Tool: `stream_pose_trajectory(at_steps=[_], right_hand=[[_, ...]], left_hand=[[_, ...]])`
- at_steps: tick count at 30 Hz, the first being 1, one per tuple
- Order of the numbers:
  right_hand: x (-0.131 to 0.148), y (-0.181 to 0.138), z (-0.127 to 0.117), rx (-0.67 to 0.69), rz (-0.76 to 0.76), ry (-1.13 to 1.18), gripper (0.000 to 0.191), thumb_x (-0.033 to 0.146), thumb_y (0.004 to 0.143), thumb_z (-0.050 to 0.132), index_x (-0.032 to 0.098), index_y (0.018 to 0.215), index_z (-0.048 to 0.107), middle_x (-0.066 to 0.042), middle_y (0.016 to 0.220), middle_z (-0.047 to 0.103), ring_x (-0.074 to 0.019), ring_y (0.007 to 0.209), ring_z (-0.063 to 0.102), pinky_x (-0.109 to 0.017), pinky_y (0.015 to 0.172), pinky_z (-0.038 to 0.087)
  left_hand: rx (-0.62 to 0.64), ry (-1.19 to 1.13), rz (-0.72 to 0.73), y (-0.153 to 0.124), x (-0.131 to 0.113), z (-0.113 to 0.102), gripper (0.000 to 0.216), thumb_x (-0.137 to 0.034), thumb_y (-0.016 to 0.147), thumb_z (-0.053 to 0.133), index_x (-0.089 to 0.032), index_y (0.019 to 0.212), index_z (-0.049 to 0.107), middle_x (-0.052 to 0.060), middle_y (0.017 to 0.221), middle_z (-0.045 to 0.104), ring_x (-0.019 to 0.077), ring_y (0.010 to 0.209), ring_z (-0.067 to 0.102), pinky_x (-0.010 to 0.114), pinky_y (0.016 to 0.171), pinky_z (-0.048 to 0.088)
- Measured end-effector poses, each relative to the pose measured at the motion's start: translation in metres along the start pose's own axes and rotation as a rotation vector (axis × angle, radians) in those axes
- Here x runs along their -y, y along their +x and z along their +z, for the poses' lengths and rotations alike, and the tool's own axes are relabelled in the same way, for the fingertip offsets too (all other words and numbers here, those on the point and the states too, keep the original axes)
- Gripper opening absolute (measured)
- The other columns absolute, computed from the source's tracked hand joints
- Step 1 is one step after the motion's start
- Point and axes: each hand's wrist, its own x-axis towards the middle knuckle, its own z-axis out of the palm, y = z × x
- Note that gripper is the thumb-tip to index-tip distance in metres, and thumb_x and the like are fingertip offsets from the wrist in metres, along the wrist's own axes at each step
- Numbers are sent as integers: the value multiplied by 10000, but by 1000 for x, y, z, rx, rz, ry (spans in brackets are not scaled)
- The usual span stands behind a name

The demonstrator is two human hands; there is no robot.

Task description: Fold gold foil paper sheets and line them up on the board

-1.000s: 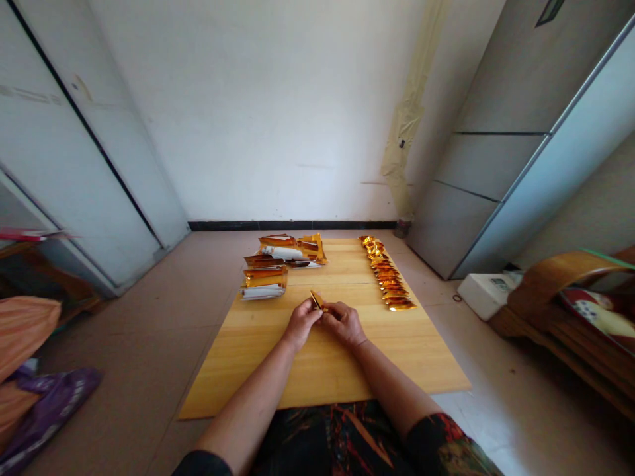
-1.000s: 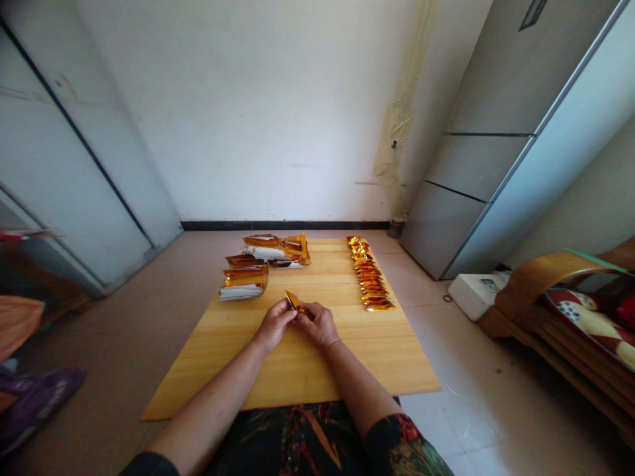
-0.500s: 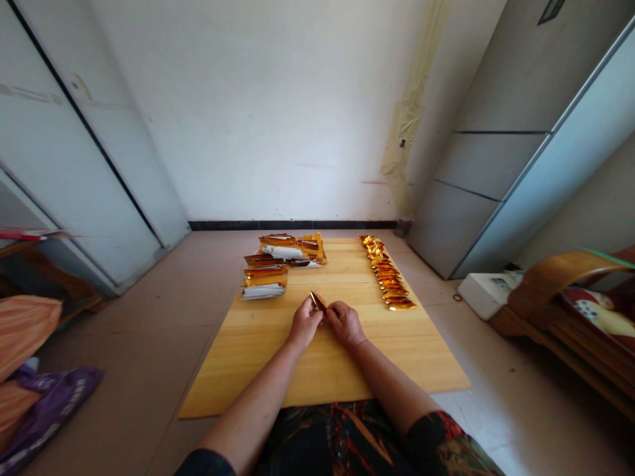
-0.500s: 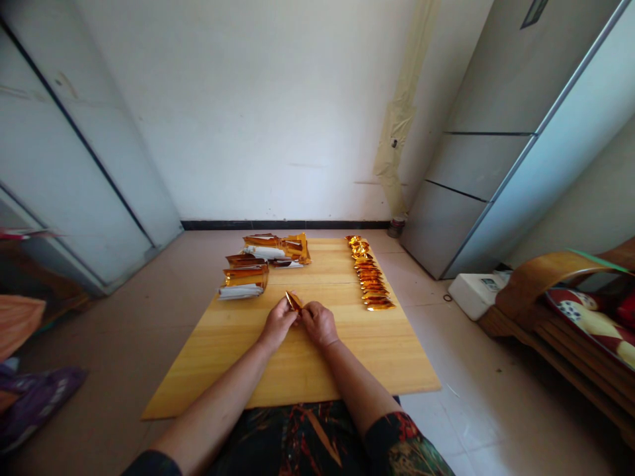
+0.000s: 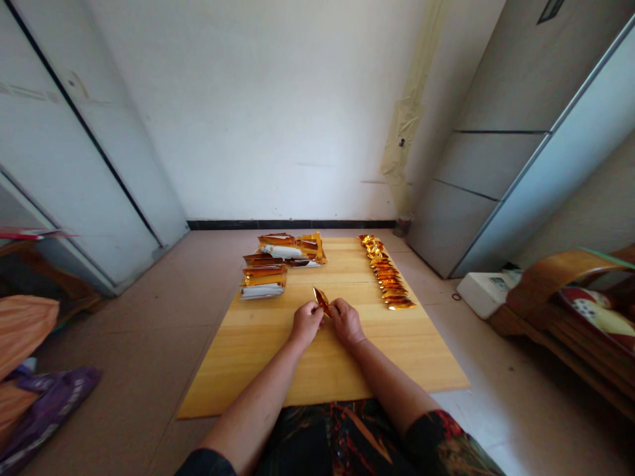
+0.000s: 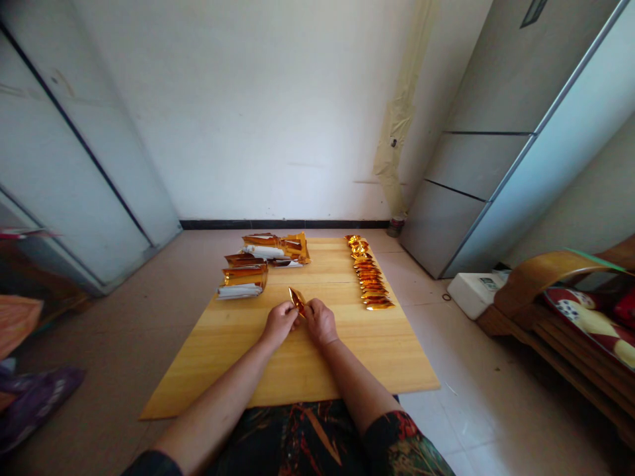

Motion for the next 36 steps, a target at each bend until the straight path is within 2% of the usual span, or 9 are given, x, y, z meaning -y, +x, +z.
stream_pose_trajectory(at_steps=[7,17,29,36], right_hand=[[0,0,1,-47,30,-68,222,288,875,415,210,710,543,-1,660,592,-132,606,530,-219,577,346],[0,0,1,-69,17,-88,202,266,862,405,216,712,529,-8,667,594,-135,613,529,-221,567,342],[-6,3,6,-79,19,-128,215,257,868,371,213,707,506,-11,656,579,-134,606,519,-222,563,339],[-3,1,3,-99,12,-63,208,290,853,408,212,707,534,-7,661,589,-132,604,524,-221,569,364]], left_hand=[[-50,137,-10,-2,-4,2,108,-188,696,500,-185,592,528,-54,408,499,99,380,491,183,407,334],[-59,115,-27,-4,-10,1,148,-169,685,527,-188,540,506,-54,389,489,101,397,508,179,423,341],[-56,128,-90,-4,-14,0,175,-187,692,530,-190,528,467,-49,374,496,92,333,472,174,371,301],[-38,75,-100,-4,-11,0,135,-190,680,567,-178,556,517,-54,377,502,87,337,482,165,370,309]])
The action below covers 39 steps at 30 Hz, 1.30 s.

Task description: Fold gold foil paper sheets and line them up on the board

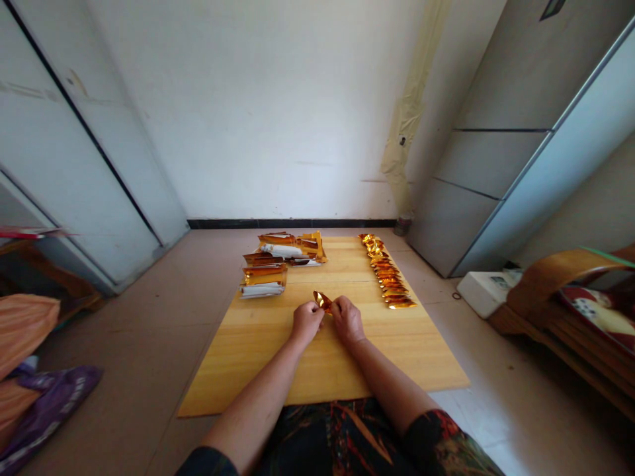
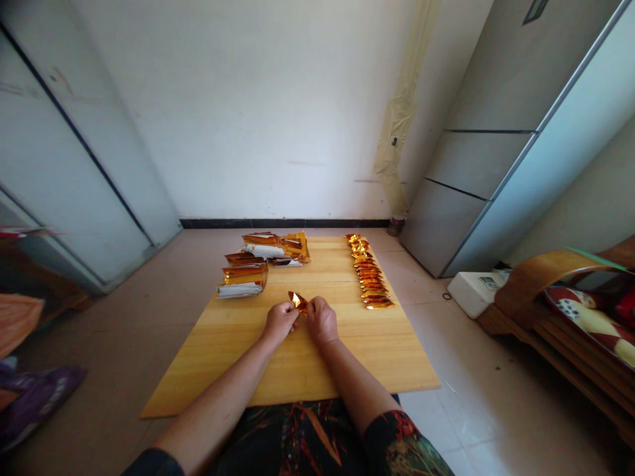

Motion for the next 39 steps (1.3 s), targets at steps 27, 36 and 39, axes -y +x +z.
stream_pose_trajectory(at_steps=[27,36,39], right_hand=[[10,-5,-7,-82,-303,-254,114,170,827,530,196,733,590,-19,744,575,-137,705,517,-249,668,329],[12,-4,-9,-71,-315,-250,120,175,862,531,202,797,627,-12,759,600,-128,733,536,-246,687,316],[13,-4,-11,-73,-307,-254,127,178,867,536,202,779,625,-6,749,600,-123,730,536,-248,688,304]], left_hand=[[-33,-95,124,3,12,-1,143,-314,711,516,-178,695,556,-60,497,526,80,380,482,168,359,336],[-2,10,111,4,16,0,145,-266,687,508,-168,616,588,-49,424,519,88,392,478,180,420,348],[-16,-2,96,4,14,0,148,-258,674,513,-171,565,560,-46,408,512,95,396,489,183,423,349]])
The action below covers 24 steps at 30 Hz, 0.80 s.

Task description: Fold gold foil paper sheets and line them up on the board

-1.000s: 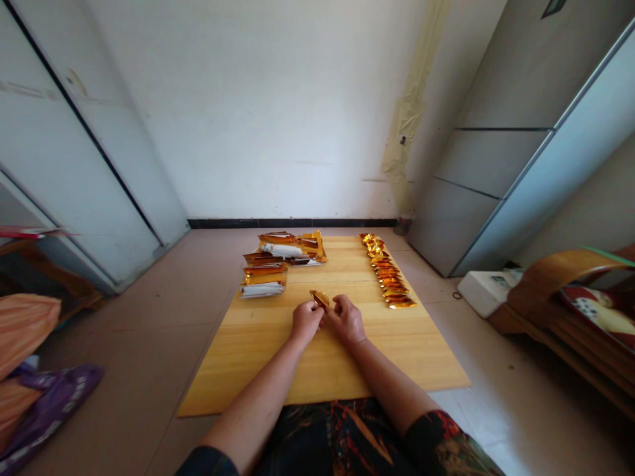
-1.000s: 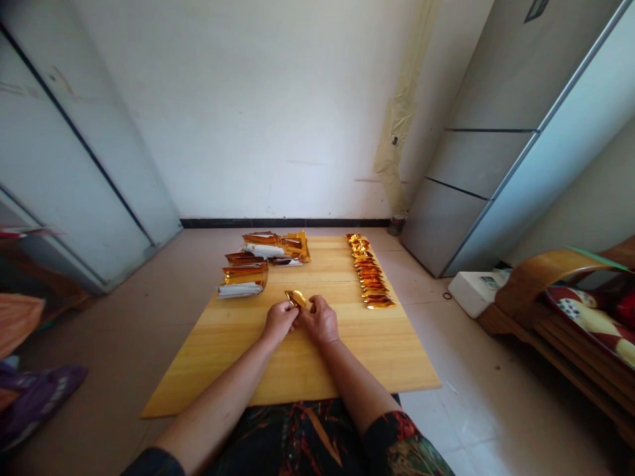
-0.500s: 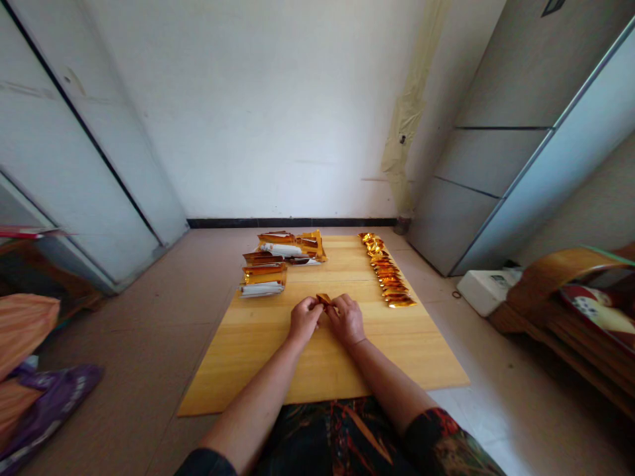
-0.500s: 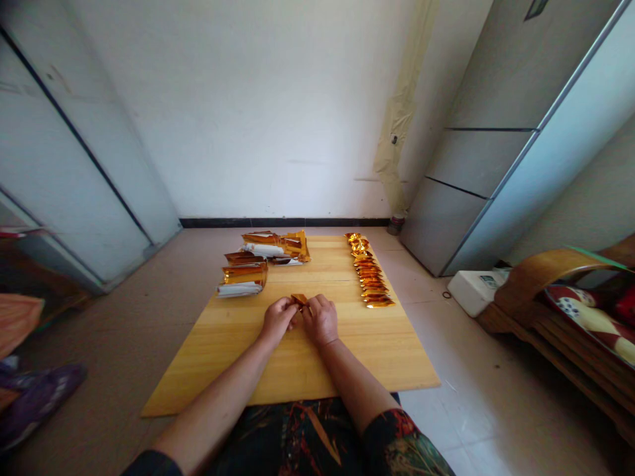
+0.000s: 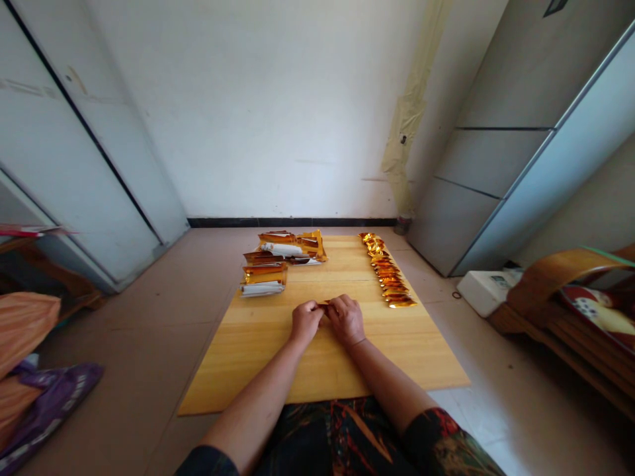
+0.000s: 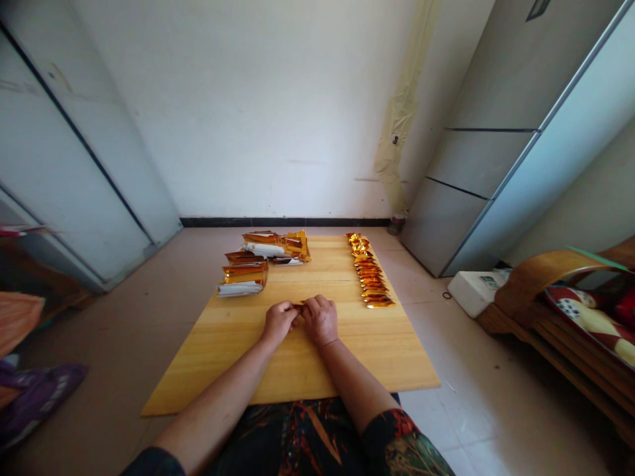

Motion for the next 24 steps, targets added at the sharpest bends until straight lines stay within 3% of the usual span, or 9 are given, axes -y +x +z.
stream_pose_trajectory(at_steps=[7,15,24], right_hand=[[0,0,-2,-9,7,-19,138,193,875,528,206,774,621,-6,738,602,-130,734,532,-258,695,286],[0,-1,2,-16,24,17,78,194,863,532,206,825,599,-2,757,609,-134,742,543,-258,709,296],[-2,-5,1,-3,12,-45,38,176,812,557,200,787,572,-8,752,602,-143,738,541,-266,708,298]], left_hand=[[-16,-42,-69,-2,-6,0,124,-208,648,500,-181,528,514,-54,381,490,99,373,475,184,389,328],[-37,55,-38,0,-5,1,114,-215,689,506,-179,585,540,-61,393,489,88,358,474,173,387,330],[-61,-122,-103,3,-7,-1,92,-215,678,513,-168,603,538,-50,414,520,75,324,455,165,339,305]])
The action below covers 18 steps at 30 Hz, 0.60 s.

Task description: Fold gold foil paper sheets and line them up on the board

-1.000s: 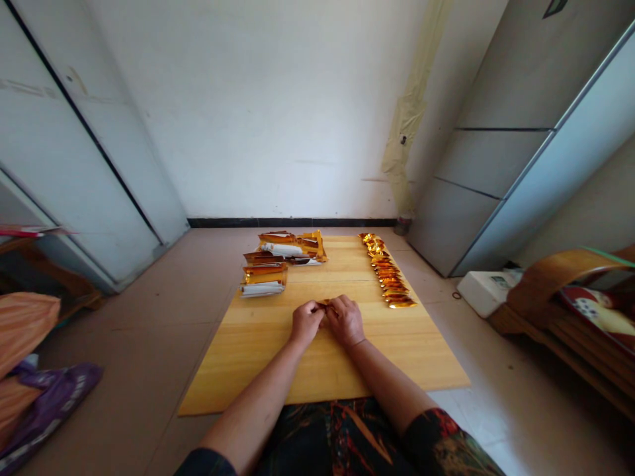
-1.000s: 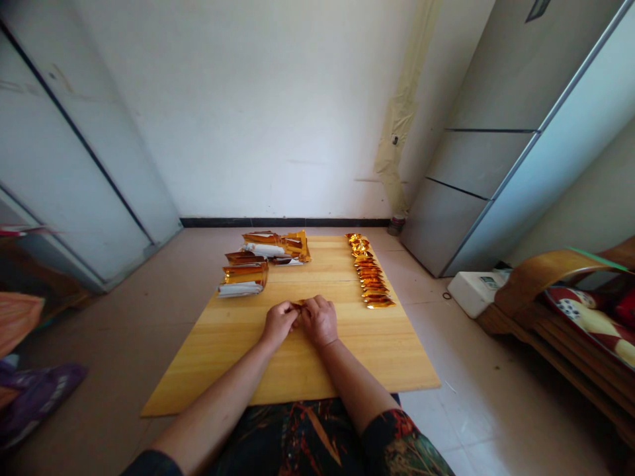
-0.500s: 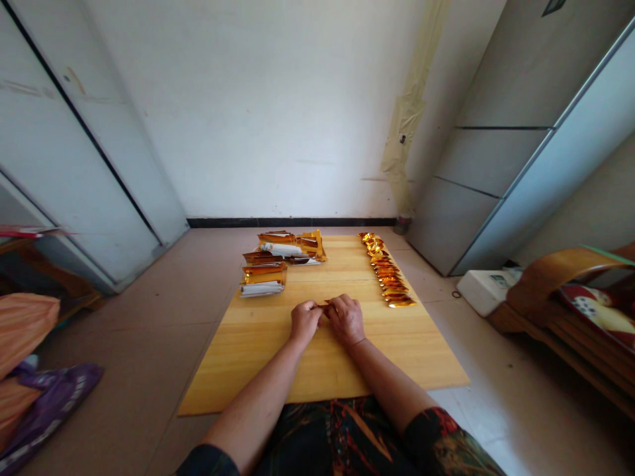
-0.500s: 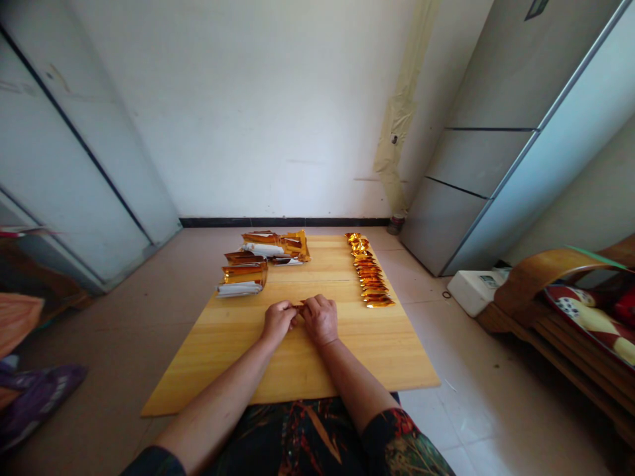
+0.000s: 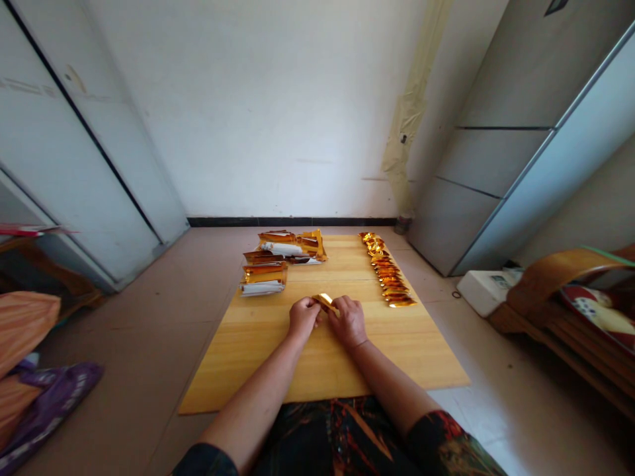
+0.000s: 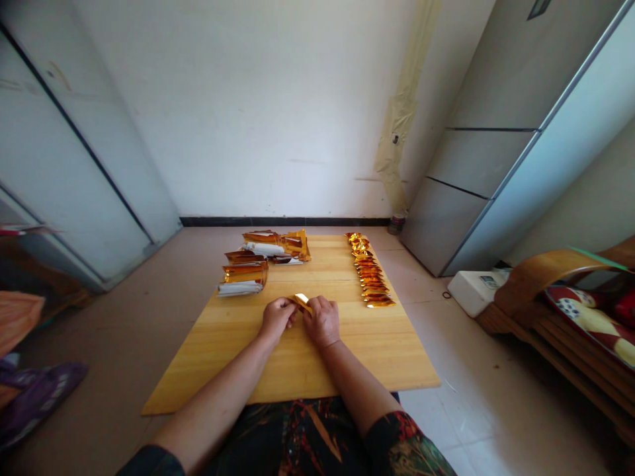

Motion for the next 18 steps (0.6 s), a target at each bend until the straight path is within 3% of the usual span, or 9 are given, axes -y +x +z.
stream_pose_trajectory(at_steps=[8,18], right_hand=[[-2,2,-4,-25,-26,-50,95,156,842,528,196,799,603,-11,742,603,-138,730,531,-270,710,281],[-4,4,-3,-44,28,-59,153,150,857,520,192,726,587,-3,701,595,-129,682,512,-270,698,268]], left_hand=[[33,88,-4,-1,0,1,118,-241,685,534,-153,690,612,-49,424,520,71,334,457,159,333,301],[11,125,-23,-1,-2,3,117,-193,669,515,-170,555,514,-51,382,498,72,321,445,162,350,295]])
